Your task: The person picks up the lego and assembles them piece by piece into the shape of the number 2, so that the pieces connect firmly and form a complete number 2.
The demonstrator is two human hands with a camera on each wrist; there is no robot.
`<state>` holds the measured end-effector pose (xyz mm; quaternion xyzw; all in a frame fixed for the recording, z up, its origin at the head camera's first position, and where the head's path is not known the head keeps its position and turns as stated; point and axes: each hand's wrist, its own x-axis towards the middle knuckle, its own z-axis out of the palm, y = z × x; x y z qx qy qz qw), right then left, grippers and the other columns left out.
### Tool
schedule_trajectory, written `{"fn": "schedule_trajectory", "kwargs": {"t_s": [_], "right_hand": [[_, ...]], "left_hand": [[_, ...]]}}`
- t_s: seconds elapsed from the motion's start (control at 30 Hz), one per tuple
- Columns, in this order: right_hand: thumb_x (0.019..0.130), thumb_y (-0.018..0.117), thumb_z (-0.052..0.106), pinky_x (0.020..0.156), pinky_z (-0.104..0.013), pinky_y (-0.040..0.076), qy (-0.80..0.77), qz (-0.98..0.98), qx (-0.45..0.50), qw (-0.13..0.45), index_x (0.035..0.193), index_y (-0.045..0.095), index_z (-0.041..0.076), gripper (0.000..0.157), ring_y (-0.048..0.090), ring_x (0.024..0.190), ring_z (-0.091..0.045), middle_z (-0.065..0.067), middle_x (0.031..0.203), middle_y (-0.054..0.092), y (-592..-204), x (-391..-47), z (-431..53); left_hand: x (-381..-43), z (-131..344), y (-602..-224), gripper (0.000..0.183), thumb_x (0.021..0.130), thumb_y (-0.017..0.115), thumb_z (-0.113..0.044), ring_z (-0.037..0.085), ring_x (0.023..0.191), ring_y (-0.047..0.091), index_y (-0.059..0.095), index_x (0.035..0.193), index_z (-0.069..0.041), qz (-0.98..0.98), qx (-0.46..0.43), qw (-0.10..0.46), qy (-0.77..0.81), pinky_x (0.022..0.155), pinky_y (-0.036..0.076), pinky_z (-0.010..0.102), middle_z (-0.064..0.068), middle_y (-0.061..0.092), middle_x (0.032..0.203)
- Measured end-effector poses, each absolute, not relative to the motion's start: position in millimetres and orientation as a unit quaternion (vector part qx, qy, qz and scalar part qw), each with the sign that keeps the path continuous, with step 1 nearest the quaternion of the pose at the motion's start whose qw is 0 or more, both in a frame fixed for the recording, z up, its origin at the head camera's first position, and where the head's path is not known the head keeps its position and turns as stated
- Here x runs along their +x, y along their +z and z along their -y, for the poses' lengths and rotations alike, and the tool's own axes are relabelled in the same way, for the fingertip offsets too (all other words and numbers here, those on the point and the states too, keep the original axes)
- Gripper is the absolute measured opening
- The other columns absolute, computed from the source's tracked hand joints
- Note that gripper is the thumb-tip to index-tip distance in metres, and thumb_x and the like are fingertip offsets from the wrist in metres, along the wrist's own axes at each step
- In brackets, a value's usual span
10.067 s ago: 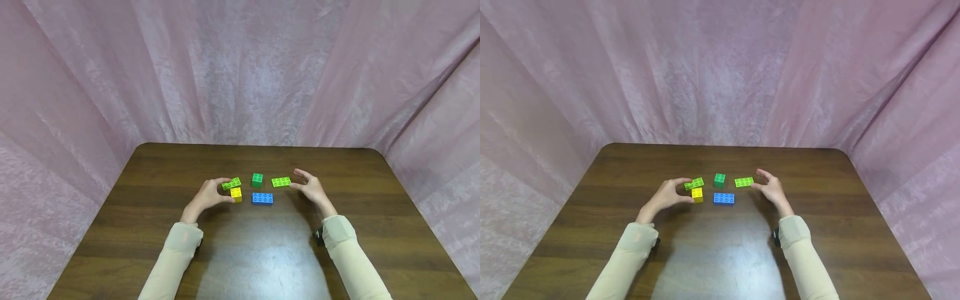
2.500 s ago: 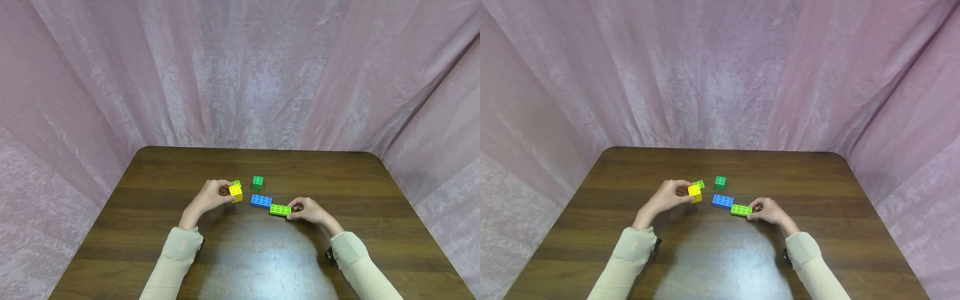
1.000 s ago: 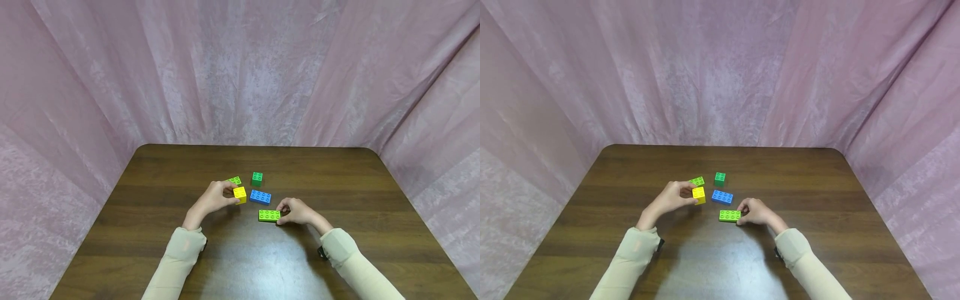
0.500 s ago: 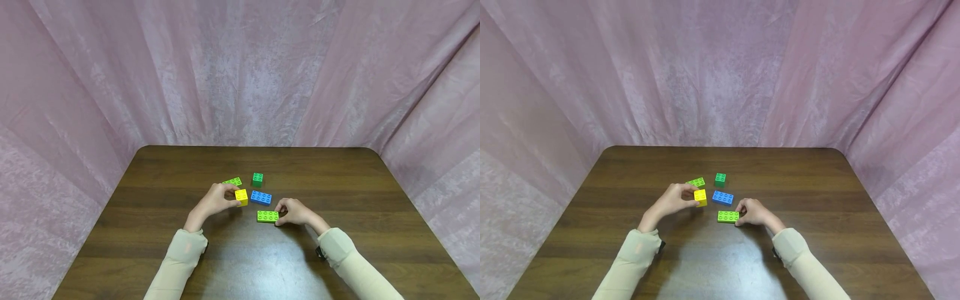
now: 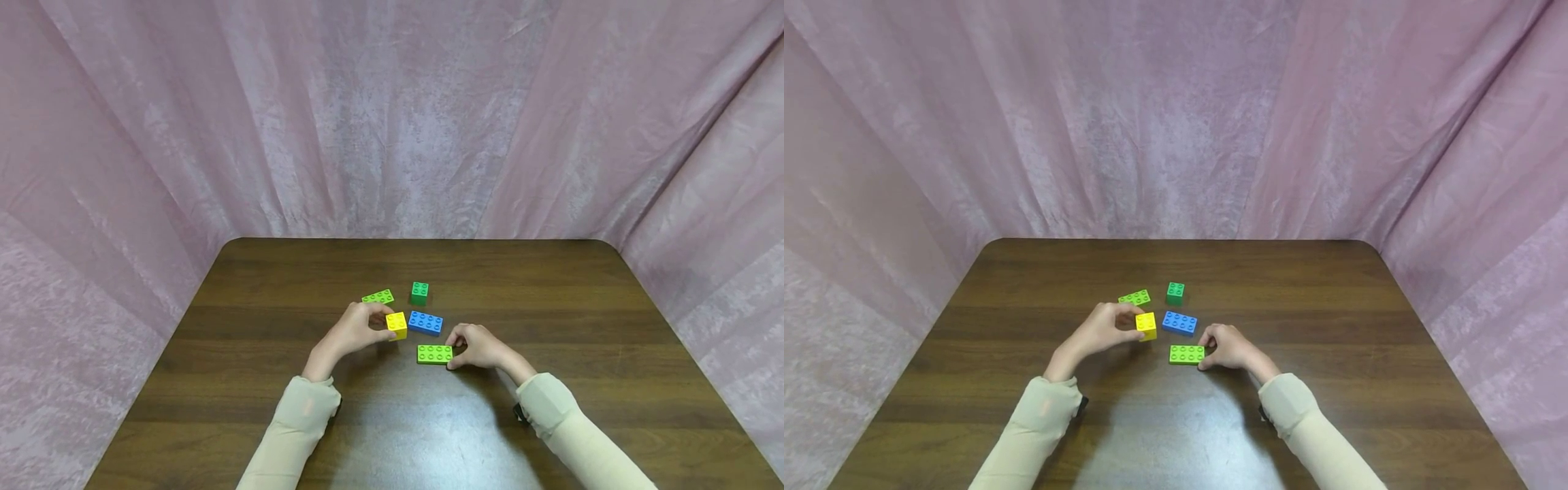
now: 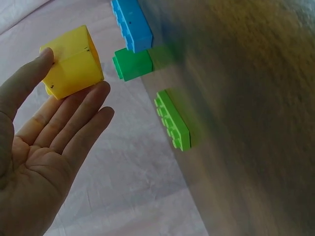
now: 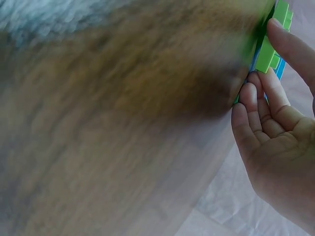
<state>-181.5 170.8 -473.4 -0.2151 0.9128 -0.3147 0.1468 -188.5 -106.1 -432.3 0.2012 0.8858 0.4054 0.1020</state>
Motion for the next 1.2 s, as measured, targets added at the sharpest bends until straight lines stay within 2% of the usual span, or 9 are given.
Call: {"fn": "schedule_trajectory", "kwargs": {"t_s": [0.47, 0.9, 1.2], "right_hand": [[0.067, 0.087, 0.014, 0.073, -0.021, 0.046, -0.311, -0.914, -0.234, 0.114, 0.088, 0.068, 0.006, 0.030, 0.057, 0.083, -0.013, -0.005, 0.087, 0.065, -481.2, -180.8, -169.9], [0.066, 0.087, 0.015, 0.073, -0.021, 0.045, -0.308, -0.917, -0.234, 0.102, 0.088, 0.068, 0.007, 0.031, 0.056, 0.082, -0.013, -0.004, 0.087, 0.065, -483.0, -182.1, -168.9], [0.068, 0.086, 0.014, 0.075, -0.024, 0.049, -0.309, -0.915, -0.239, 0.102, 0.090, 0.067, 0.006, 0.031, 0.058, 0.084, -0.014, -0.005, 0.089, 0.066, -484.3, -181.8, -166.4]], "left_hand": [[-185.8, 97.5, -442.0, 0.033, 0.080, 0.079, -0.008, 0.020, 0.090, 0.069, 0.068, 0.109, 0.002, -0.876, 0.211, 0.110, 0.420, 0.081, 0.059, 0.029, 0.013, 0.072, 0.102], [-184.1, 94.3, -444.4, 0.032, 0.081, 0.078, -0.009, 0.020, 0.090, 0.068, 0.068, 0.109, 0.001, -0.875, 0.211, 0.118, 0.420, 0.081, 0.058, 0.031, 0.012, 0.071, 0.102], [-182.7, 91.0, -445.7, 0.032, 0.081, 0.078, -0.008, 0.022, 0.092, 0.068, 0.067, 0.110, 0.002, -0.872, 0.215, 0.123, 0.421, 0.082, 0.059, 0.032, 0.013, 0.071, 0.104]]}}
